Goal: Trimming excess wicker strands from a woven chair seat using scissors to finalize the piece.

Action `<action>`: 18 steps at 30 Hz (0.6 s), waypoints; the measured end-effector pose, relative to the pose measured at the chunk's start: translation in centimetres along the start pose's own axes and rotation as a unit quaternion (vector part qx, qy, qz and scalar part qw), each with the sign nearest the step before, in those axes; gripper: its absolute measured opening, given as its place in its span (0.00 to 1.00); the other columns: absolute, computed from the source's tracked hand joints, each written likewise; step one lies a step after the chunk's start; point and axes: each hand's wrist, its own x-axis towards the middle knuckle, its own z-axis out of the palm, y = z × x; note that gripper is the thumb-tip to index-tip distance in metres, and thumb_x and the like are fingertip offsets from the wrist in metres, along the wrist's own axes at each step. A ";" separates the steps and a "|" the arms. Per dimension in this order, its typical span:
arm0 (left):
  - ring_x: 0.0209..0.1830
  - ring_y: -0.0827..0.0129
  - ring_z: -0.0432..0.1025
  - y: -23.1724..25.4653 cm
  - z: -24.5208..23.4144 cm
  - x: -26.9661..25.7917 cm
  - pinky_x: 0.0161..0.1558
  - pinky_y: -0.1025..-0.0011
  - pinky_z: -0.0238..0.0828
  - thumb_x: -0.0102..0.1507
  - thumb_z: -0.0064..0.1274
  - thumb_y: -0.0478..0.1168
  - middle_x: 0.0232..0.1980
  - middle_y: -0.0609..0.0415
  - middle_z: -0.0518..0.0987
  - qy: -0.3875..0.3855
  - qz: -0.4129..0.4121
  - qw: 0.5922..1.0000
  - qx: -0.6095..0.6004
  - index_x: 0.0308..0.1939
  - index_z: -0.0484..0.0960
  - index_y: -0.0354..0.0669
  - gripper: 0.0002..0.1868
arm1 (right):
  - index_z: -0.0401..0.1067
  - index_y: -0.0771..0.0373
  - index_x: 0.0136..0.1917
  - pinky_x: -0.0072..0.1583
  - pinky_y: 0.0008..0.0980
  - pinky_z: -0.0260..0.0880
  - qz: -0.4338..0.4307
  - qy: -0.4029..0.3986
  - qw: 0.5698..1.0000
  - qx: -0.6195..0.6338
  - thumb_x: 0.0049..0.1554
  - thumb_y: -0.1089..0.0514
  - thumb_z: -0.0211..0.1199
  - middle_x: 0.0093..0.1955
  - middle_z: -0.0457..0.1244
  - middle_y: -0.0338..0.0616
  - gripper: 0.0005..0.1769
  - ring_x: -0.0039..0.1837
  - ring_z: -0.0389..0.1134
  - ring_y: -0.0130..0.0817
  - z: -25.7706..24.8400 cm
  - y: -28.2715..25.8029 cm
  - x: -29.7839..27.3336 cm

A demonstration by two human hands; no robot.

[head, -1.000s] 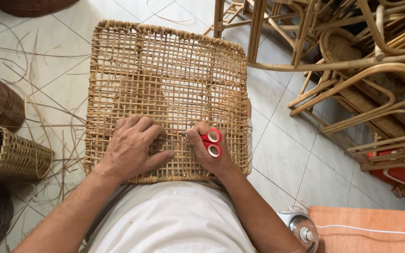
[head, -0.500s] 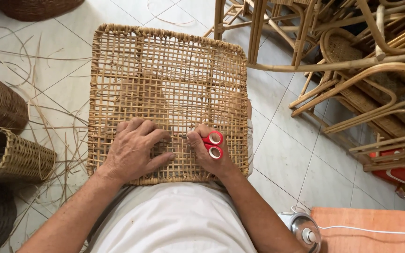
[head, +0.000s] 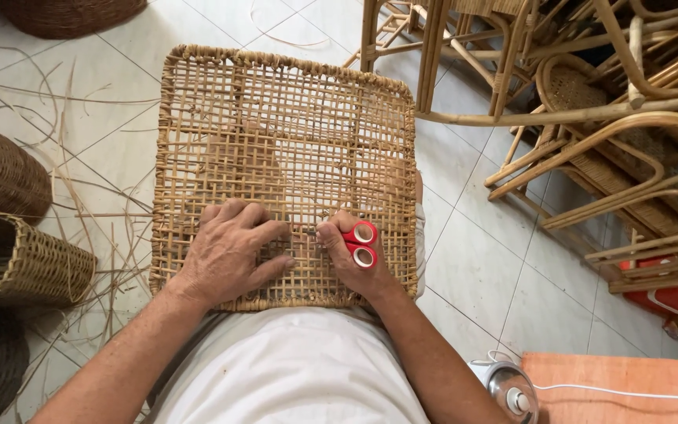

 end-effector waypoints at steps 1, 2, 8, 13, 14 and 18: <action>0.57 0.63 0.68 0.0 -0.1 0.0 0.56 0.61 0.59 0.61 0.51 0.73 0.43 0.63 0.73 -0.011 -0.005 1.000 -0.007 0.50 0.81 0.72 0.22 | 0.75 0.62 0.36 0.42 0.34 0.70 0.001 0.000 1.000 0.004 0.64 0.59 0.63 0.27 0.65 0.47 0.14 0.33 0.64 0.29 0.0 0.0 -0.1; 0.57 0.63 0.68 -0.1 -0.5 -0.1 0.56 0.61 0.59 0.61 0.51 0.73 0.43 0.63 0.73 -0.008 -0.005 1.000 -0.005 0.50 0.81 0.72 0.22 | 0.75 0.62 0.36 0.42 0.34 0.70 -0.002 -0.001 1.000 0.004 0.64 0.59 0.63 0.27 0.65 0.47 0.14 0.33 0.64 0.29 0.1 0.1 -0.1; 0.59 0.59 0.69 -1.6 -1.4 -1.5 0.58 0.58 0.61 0.56 0.59 0.75 0.46 0.58 0.76 0.006 -0.067 0.997 -0.032 0.52 0.82 0.61 0.32 | 0.74 0.62 0.40 0.47 0.28 0.78 0.091 0.057 0.987 0.120 0.69 0.54 0.56 0.33 0.67 0.40 0.17 0.40 0.71 0.24 0.3 -1.4 0.4; 0.61 0.65 0.68 -2.5 -1.0 -2.5 0.61 0.63 0.60 0.55 0.53 0.81 0.48 0.63 0.76 0.073 -0.044 0.996 0.023 0.48 0.82 0.67 0.33 | 0.73 0.61 0.37 0.41 0.32 0.73 0.038 -0.015 0.996 0.085 0.67 0.55 0.60 0.30 0.64 0.43 0.16 0.36 0.66 0.29 3.0 -2.1 0.5; 0.61 0.65 0.68 -2.4 -1.3 -2.6 0.61 0.63 0.60 0.55 0.53 0.81 0.48 0.63 0.76 0.074 -0.045 0.996 0.024 0.48 0.82 0.67 0.33 | 0.73 0.61 0.37 0.41 0.32 0.73 0.038 -0.017 0.995 0.085 0.67 0.55 0.60 0.30 0.64 0.43 0.16 0.36 0.66 0.29 3.2 -2.3 0.6; 0.60 0.66 0.68 -2.3 -1.7 -2.4 0.58 0.63 0.60 0.57 0.52 0.80 0.46 0.64 0.76 0.069 -0.034 0.997 0.013 0.49 0.83 0.69 0.30 | 0.73 0.60 0.37 0.40 0.31 0.72 0.023 -0.037 0.999 0.011 0.65 0.55 0.63 0.27 0.64 0.44 0.15 0.34 0.66 0.27 3.7 -3.2 1.1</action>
